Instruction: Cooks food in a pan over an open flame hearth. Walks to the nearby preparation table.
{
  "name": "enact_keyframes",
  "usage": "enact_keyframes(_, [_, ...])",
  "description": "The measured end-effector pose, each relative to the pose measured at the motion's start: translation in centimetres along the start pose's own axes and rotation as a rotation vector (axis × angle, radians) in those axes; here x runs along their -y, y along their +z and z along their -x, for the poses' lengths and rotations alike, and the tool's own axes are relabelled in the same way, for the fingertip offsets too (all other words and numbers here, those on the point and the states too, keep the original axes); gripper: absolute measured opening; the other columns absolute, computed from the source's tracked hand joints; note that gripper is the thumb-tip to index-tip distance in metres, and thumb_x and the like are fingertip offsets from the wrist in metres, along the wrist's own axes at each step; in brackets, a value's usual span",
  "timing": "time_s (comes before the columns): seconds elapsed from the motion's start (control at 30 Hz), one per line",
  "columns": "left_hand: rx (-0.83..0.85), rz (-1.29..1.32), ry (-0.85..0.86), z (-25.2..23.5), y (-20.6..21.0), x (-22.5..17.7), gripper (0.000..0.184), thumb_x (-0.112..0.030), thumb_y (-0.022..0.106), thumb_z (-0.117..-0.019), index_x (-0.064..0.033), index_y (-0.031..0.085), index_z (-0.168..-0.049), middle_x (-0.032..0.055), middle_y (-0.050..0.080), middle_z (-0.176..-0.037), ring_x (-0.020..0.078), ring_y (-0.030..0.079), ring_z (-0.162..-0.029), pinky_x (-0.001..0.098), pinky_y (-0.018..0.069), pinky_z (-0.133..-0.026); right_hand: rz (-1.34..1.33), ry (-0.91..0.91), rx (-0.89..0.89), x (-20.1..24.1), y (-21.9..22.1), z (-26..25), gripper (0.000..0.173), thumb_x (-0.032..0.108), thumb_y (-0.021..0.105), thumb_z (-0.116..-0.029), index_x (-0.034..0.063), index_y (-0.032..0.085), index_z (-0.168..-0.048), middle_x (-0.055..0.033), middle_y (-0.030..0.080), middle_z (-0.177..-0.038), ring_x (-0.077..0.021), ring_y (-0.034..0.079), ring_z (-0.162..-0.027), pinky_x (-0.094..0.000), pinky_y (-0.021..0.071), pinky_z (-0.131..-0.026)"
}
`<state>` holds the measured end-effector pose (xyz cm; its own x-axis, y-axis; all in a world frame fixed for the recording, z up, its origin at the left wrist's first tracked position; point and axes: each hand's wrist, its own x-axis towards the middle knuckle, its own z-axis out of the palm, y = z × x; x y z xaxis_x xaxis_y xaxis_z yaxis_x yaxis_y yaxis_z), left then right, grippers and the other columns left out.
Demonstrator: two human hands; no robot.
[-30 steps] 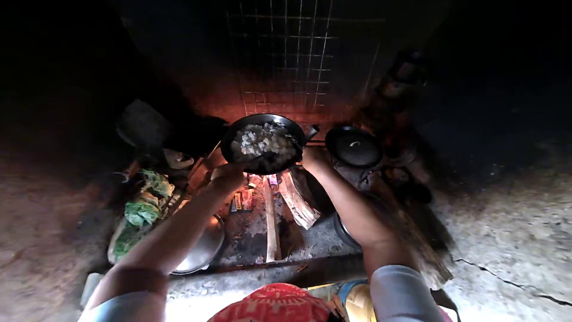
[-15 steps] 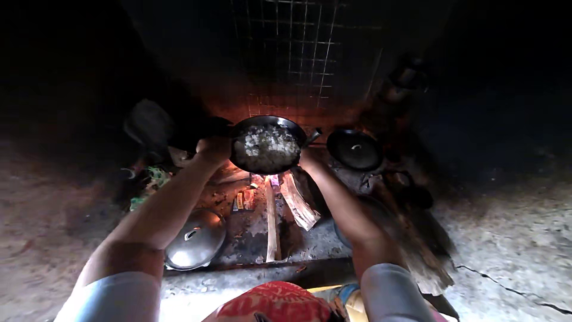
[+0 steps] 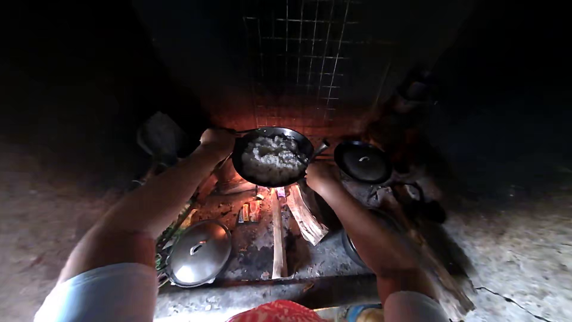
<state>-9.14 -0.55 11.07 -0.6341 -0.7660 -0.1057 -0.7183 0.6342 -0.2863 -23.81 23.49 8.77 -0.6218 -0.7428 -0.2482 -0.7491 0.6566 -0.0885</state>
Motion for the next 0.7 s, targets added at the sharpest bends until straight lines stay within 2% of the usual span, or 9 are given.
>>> enact_keyframes(0.1, [-0.042, 0.003, 0.005, -4.9, 2.8, 0.4, 0.03, -0.01, 0.061, -0.0989, -0.0087, 0.064, -0.129, 0.0215, 0.067, -0.123, 0.0468, 0.066, -0.109, 0.0664, 0.0553, -0.079, 0.022, -0.01, -0.002, 0.5, 0.8, 1.8, 0.022, 0.013, 0.062, -0.0976, -0.0009, 0.07, -0.113, -0.0247, 0.07, -0.114, -0.0454, 0.068, -0.106, -0.067, 0.0544, -0.082])
enact_keyframes(0.2, [-0.025, 0.055, 0.007, -7.8, 4.8, 2.1, 0.038, -0.016, 0.059, -0.1016, -0.0168, 0.06, -0.139, 0.023, 0.067, -0.124, 0.0488, 0.064, -0.112, 0.0695, 0.0537, -0.082, 0.068, 0.005, 0.079, 0.8, -0.4, 3.7, 0.026, 0.013, 0.052, -0.1031, -0.0007, 0.067, -0.119, -0.0236, 0.069, -0.117, -0.0437, 0.067, -0.11, -0.0638, 0.0541, -0.086])
enact_keyframes(0.27, [0.01, 0.07, 0.053, -8.8, 6.2, 3.4, 0.042, -0.019, 0.063, -0.0989, -0.0211, 0.059, -0.141, 0.0193, 0.064, -0.133, 0.0467, 0.061, -0.121, 0.0706, 0.0522, -0.089, 0.078, -0.004, 0.107, 0.6, -0.4, 4.0, 0.03, 0.015, 0.047, -0.1055, -0.0008, 0.064, -0.124, -0.0242, 0.068, -0.119, -0.0438, 0.067, -0.112, -0.0631, 0.054, -0.086])
enact_keyframes(0.37, [0.092, 0.087, 0.199, -9.7, 8.0, 4.5, 0.03, -0.02, 0.067, -0.0955, -0.0184, 0.071, -0.126, 0.0176, 0.069, -0.124, 0.0423, 0.063, -0.119, 0.0688, 0.0497, -0.095, 0.045, -0.005, 0.135, 0.2, 0.6, 2.9, 0.036, 0.017, 0.047, -0.1053, 0.0008, 0.058, -0.136, -0.025, 0.066, -0.126, -0.0446, 0.064, -0.117, -0.0649, 0.0525, -0.089])
enact_keyframes(0.43, [0.164, 0.149, 0.293, -9.5, 8.0, 4.3, 0.022, -0.019, 0.063, -0.0995, -0.0127, 0.073, -0.118, 0.0176, 0.072, -0.114, 0.0392, 0.066, -0.113, 0.0649, 0.0498, -0.096, 0.024, -0.001, 0.142, 0.2, 1.2, 1.5, 0.037, 0.017, 0.051, -0.1031, 0.0003, 0.058, -0.136, -0.0256, 0.064, -0.129, -0.0451, 0.063, -0.12, -0.0665, 0.0513, -0.091])
enact_keyframes(0.5, [0.241, 0.256, 0.313, -8.2, 7.3, 3.2, 0.026, -0.015, 0.057, -0.1029, -0.0115, 0.072, -0.124, 0.0186, 0.071, -0.117, 0.0382, 0.066, -0.113, 0.063, 0.0493, -0.098, -0.006, -0.017, 0.124, 0.1, 2.0, 0.2, 0.036, 0.019, 0.053, -0.1031, -0.0007, 0.06, -0.133, -0.0257, 0.064, -0.13, -0.0451, 0.062, -0.121, -0.0665, 0.0504, -0.094])
enact_keyframes(0.6, [0.318, 0.359, 0.311, -6.7, 7.3, 0.7, 0.035, -0.015, 0.054, -0.1045, -0.012, 0.065, -0.137, 0.0214, 0.068, -0.122, 0.0395, 0.066, -0.108, 0.0622, 0.052, -0.09, -0.036, -0.037, 0.054, 0.1, 3.4, -1.3, 0.034, 0.023, 0.056, -0.1025, 0.0003, 0.066, -0.125, -0.0244, 0.067, -0.125, -0.044, 0.064, -0.117, -0.0665, 0.052, -0.092])
enact_keyframes(0.67, [0.312, 0.369, 0.335, -6.3, 7.8, -0.3, 0.036, -0.014, 0.054, -0.1038, -0.0122, 0.064, -0.138, 0.0215, 0.068, -0.12, 0.0388, 0.067, -0.103, 0.0612, 0.0532, -0.086, -0.023, -0.035, 0.06, 0.5, 3.5, -1.4, 0.032, 0.023, 0.057, -0.102, 0.0001, 0.067, -0.123, -0.0234, 0.068, -0.124, -0.0431, 0.065, -0.117, -0.0656, 0.0521, -0.092])
enact_keyframes(0.7, [0.289, 0.367, 0.345, -6.0, 7.9, -0.6, 0.036, -0.012, 0.054, -0.1033, -0.0113, 0.065, -0.137, 0.0214, 0.069, -0.122, 0.039, 0.067, -0.106, 0.0617, 0.0524, -0.089, -0.017, -0.037, 0.068, 0.6, 3.4, -1.3, 0.031, 0.022, 0.058, -0.1018, -0.0006, 0.067, -0.121, -0.0234, 0.067, -0.124, -0.0431, 0.065, -0.117, -0.0655, 0.0524, -0.091])
